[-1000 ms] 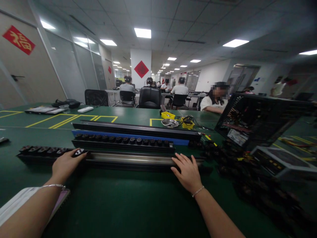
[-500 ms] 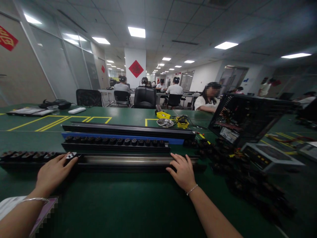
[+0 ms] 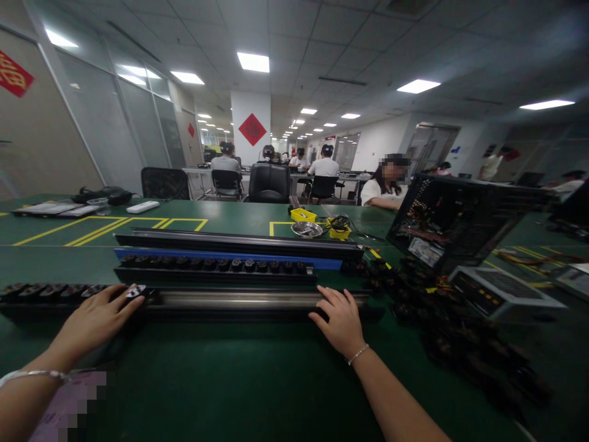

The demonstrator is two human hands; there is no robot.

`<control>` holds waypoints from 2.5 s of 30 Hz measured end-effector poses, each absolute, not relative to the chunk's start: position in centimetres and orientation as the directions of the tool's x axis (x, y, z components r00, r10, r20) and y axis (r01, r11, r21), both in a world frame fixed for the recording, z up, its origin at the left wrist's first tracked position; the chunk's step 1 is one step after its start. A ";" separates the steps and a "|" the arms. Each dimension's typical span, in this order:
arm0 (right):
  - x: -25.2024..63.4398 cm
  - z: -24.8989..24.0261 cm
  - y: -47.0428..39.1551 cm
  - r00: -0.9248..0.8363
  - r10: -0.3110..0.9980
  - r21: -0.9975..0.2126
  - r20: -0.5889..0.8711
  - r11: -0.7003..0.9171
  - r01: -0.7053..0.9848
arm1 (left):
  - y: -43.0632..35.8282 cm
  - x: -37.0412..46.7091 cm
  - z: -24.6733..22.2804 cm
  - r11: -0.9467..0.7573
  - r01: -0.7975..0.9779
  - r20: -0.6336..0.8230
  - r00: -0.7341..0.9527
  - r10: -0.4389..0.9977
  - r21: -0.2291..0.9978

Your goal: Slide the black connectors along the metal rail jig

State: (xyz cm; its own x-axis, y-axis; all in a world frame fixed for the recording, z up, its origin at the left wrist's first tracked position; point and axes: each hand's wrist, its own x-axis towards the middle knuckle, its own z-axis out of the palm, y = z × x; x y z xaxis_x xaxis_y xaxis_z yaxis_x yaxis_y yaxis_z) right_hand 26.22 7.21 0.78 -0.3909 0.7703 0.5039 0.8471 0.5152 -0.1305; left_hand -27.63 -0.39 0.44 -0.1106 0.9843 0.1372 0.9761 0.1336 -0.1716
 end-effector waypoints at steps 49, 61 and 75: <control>26.4 0.7 7.5 -0.434 0.749 -0.038 0.501 0.519 0.854 | -0.2 -20.4 2.7 0.191 0.982 0.013 -0.191 0.981 0.009; 26.5 0.4 7.7 -0.448 0.722 -0.004 0.527 0.530 0.848 | -0.4 -18.0 2.3 0.261 0.965 0.074 -0.259 0.963 -0.024; 26.5 0.6 7.6 -0.448 0.731 -0.001 0.514 0.523 0.852 | 0.0 -13.3 2.4 0.389 0.921 0.190 -0.387 0.902 0.031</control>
